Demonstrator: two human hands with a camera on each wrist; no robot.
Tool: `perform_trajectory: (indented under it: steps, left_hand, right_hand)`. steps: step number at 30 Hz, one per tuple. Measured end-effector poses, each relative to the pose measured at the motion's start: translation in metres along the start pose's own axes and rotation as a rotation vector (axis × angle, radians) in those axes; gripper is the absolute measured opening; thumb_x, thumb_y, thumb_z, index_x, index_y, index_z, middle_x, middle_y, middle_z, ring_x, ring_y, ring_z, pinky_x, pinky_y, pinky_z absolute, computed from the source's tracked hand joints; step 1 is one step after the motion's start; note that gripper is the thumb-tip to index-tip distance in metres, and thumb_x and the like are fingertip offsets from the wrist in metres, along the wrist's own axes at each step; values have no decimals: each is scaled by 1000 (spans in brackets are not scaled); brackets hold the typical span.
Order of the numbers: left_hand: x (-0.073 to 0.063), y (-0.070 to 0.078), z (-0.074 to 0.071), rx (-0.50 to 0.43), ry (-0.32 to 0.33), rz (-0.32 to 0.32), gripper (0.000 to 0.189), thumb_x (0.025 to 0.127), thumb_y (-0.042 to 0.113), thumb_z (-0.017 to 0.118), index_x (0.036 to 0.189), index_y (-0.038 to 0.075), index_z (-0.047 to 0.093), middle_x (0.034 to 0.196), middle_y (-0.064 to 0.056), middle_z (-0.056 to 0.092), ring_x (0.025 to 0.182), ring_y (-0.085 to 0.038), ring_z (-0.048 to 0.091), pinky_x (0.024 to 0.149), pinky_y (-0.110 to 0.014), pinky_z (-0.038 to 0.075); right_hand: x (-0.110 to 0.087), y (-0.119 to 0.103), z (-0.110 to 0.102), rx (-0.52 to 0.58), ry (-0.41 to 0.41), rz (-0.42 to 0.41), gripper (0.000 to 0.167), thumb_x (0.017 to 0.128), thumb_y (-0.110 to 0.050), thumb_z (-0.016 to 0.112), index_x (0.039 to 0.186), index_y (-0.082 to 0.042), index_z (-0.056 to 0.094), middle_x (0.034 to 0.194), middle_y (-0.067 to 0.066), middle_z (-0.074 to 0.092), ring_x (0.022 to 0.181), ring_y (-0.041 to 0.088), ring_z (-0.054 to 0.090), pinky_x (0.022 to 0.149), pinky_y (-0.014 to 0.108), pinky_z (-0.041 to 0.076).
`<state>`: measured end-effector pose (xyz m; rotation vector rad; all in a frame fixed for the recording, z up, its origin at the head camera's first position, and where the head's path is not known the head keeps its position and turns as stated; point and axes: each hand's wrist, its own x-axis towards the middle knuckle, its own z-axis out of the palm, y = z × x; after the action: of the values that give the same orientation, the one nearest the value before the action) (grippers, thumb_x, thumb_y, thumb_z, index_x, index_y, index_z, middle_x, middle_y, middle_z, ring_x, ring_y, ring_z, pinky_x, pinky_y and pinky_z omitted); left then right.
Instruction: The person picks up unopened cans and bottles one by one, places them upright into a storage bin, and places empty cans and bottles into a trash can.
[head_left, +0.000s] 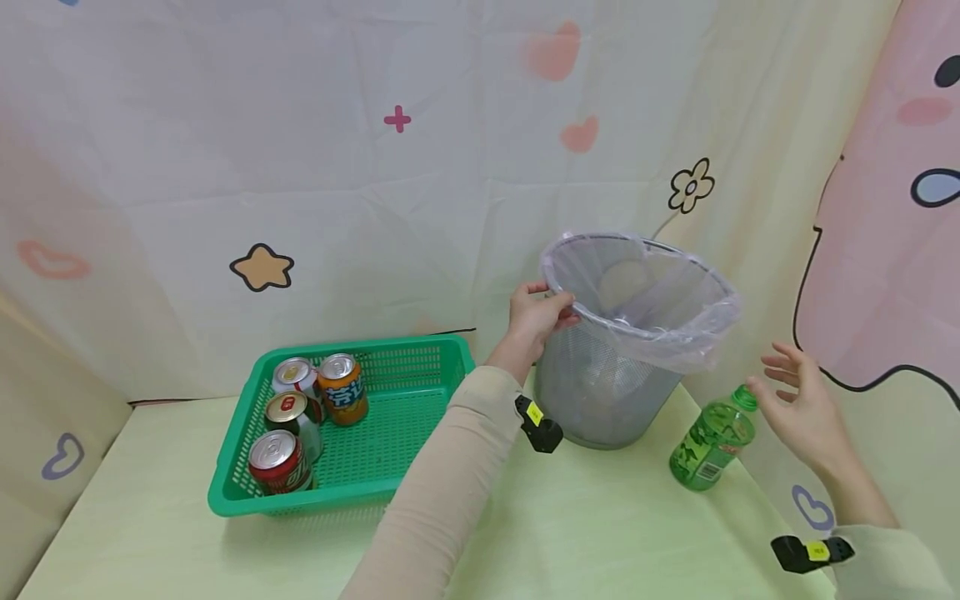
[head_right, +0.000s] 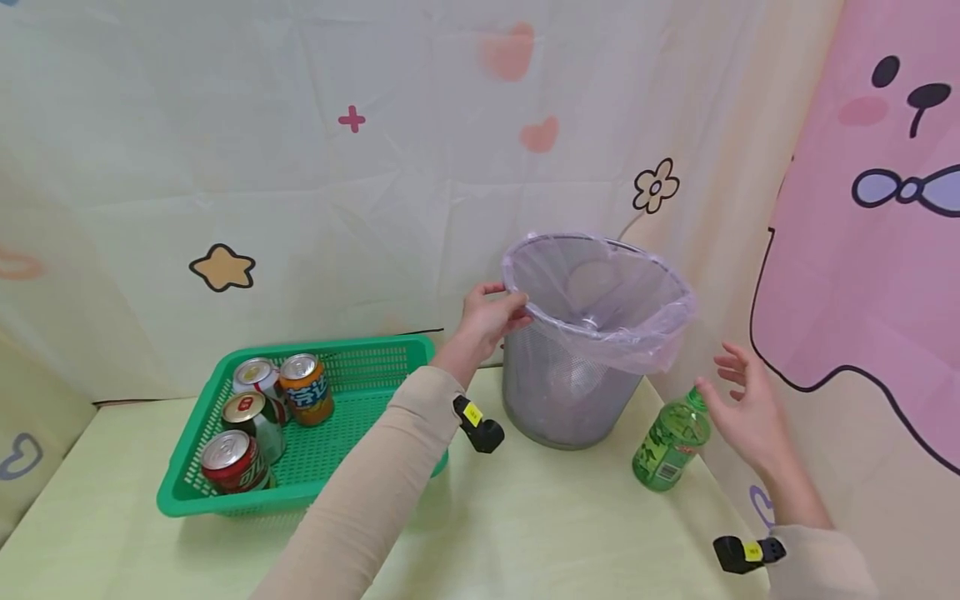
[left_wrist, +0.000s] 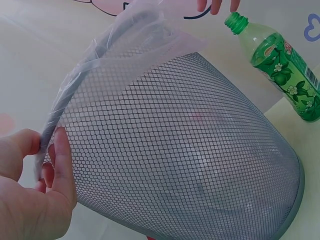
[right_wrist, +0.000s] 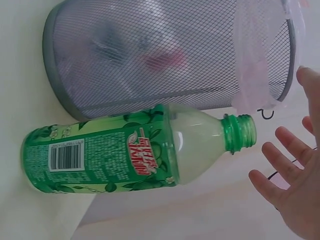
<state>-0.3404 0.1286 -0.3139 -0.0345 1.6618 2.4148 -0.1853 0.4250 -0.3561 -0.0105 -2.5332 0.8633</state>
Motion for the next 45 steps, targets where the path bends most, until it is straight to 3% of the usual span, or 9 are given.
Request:
perform_trajectory:
  steps: [5, 13, 17, 20, 28, 33, 37, 40, 45]
  left_hand:
    - [1, -1, -1, 16, 2, 0, 40, 80, -1, 64, 113, 9, 44, 81, -9, 58, 65, -15, 62, 64, -26, 56]
    - [1, -1, 0, 16, 10, 0, 40, 80, -2, 63, 113, 9, 44, 80, -9, 58, 65, -15, 61, 64, -26, 56]
    - [1, -1, 1, 11, 13, -2, 40, 80, -2, 64, 113, 9, 45, 81, -9, 58, 65, -15, 61, 64, -26, 56]
    - [1, -1, 1, 0, 7, -4, 40, 80, -2, 63, 113, 8, 44, 81, -9, 58, 65, -15, 61, 64, -26, 56]
    - [1, -1, 0, 5, -2, 1, 40, 81, -1, 63, 114, 9, 44, 81, -9, 58, 64, -15, 61, 65, -26, 56]
    - [2, -1, 0, -18, -4, 12, 39, 80, -3, 63, 112, 8, 44, 77, -9, 58, 62, -14, 61, 64, -27, 56]
    - [2, -1, 0, -17, -5, 10, 39, 80, -3, 62, 113, 8, 44, 77, -8, 57, 61, -14, 60, 64, -26, 56]
    - [1, 0, 0, -6, -6, 5, 40, 80, -3, 62, 113, 8, 44, 78, -8, 57, 62, -15, 60, 64, -26, 56]
    - [0, 0, 0, 3, -7, 0, 40, 80, -3, 62, 113, 9, 43, 79, -8, 57, 63, -15, 60, 64, -27, 56]
  right_hand:
    - [-3, 4, 6, 8, -9, 23, 67, 93, -27, 53, 147, -14, 16, 133, 24, 40, 117, 26, 42, 78, 6, 32]
    - [-11, 11, 16, 45, -53, 51, 70, 93, -28, 53, 148, -17, 10, 137, 26, 35, 118, 44, 38, 80, 9, 35]
    - [-11, 15, 18, 70, -69, 57, 71, 94, -28, 52, 148, -15, 7, 137, 28, 33, 118, 48, 35, 96, 37, 40]
    - [-12, 19, 20, 83, -76, 63, 73, 94, -27, 52, 148, -12, 5, 137, 30, 31, 118, 52, 34, 90, 62, 34]
    - [-18, 32, 32, 128, -97, 118, 76, 93, -29, 52, 147, -6, 3, 141, 34, 21, 118, 55, 31, 89, 66, 31]
    - [-22, 37, 41, 149, -101, 150, 78, 93, -29, 53, 147, -5, 2, 137, 38, 22, 115, 54, 33, 85, 61, 40]
    - [-26, 42, 49, 187, -86, 157, 78, 92, -27, 54, 147, -6, 1, 134, 36, 24, 113, 52, 34, 72, 35, 53]
    - [-30, 47, 54, 190, -62, 159, 78, 92, -25, 55, 146, -4, 3, 134, 30, 25, 113, 48, 34, 66, 13, 47]
    - [-36, 53, 63, 182, -20, 172, 77, 92, -24, 55, 146, -4, 4, 134, 27, 25, 112, 42, 33, 70, 6, 34]
